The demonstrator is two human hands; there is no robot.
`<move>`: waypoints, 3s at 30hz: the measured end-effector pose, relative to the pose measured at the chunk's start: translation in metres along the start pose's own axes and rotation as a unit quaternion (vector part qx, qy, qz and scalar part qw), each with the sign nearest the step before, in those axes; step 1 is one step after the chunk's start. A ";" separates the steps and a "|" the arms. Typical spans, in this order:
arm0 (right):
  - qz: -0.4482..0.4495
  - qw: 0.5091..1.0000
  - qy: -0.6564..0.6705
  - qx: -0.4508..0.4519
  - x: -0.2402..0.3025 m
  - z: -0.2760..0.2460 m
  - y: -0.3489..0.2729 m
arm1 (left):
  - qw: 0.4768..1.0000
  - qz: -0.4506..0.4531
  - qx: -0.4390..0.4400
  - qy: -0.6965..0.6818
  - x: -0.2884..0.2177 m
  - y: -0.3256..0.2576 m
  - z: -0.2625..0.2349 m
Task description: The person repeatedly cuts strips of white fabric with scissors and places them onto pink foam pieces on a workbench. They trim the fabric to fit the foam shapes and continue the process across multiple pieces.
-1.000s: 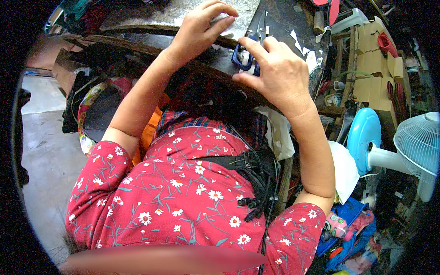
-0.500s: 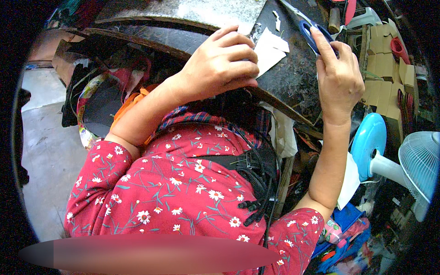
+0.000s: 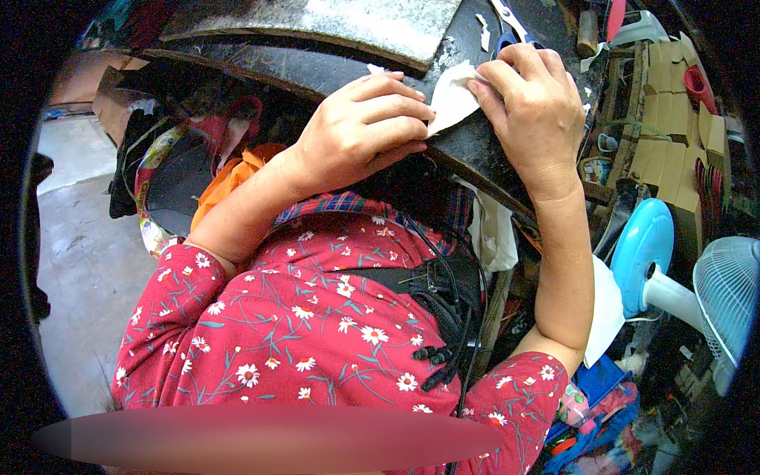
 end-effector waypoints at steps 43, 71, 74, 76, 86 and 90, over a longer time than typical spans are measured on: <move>-0.008 0.993 0.091 -0.068 0.012 -0.025 -0.025 | 0.909 -0.322 0.027 -0.263 0.103 0.076 -0.074; 0.020 0.988 0.114 -0.106 0.005 -0.031 -0.019 | 0.910 -0.070 -0.335 0.235 0.211 0.220 -0.101; 0.026 0.980 0.131 -0.148 0.001 -0.036 -0.023 | 0.991 -0.002 -0.086 0.105 0.151 0.199 -0.065; 0.054 0.969 0.158 -0.181 -0.008 -0.040 -0.026 | 0.982 0.134 -0.021 0.131 0.100 0.156 -0.048; 0.164 0.980 0.015 -0.109 -0.166 -0.021 -0.010 | 0.991 0.005 -0.041 0.128 0.101 0.104 -0.029; 0.274 0.954 0.125 -0.015 -0.218 0.026 -0.020 | 0.985 0.050 -0.082 0.140 0.100 0.106 -0.033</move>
Point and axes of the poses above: each hand's wrist, its own y-axis towards the middle knuckle, its own z-axis out of the palm, x = y × z, the point moved 7 cm from there along y, towards the middle knuckle
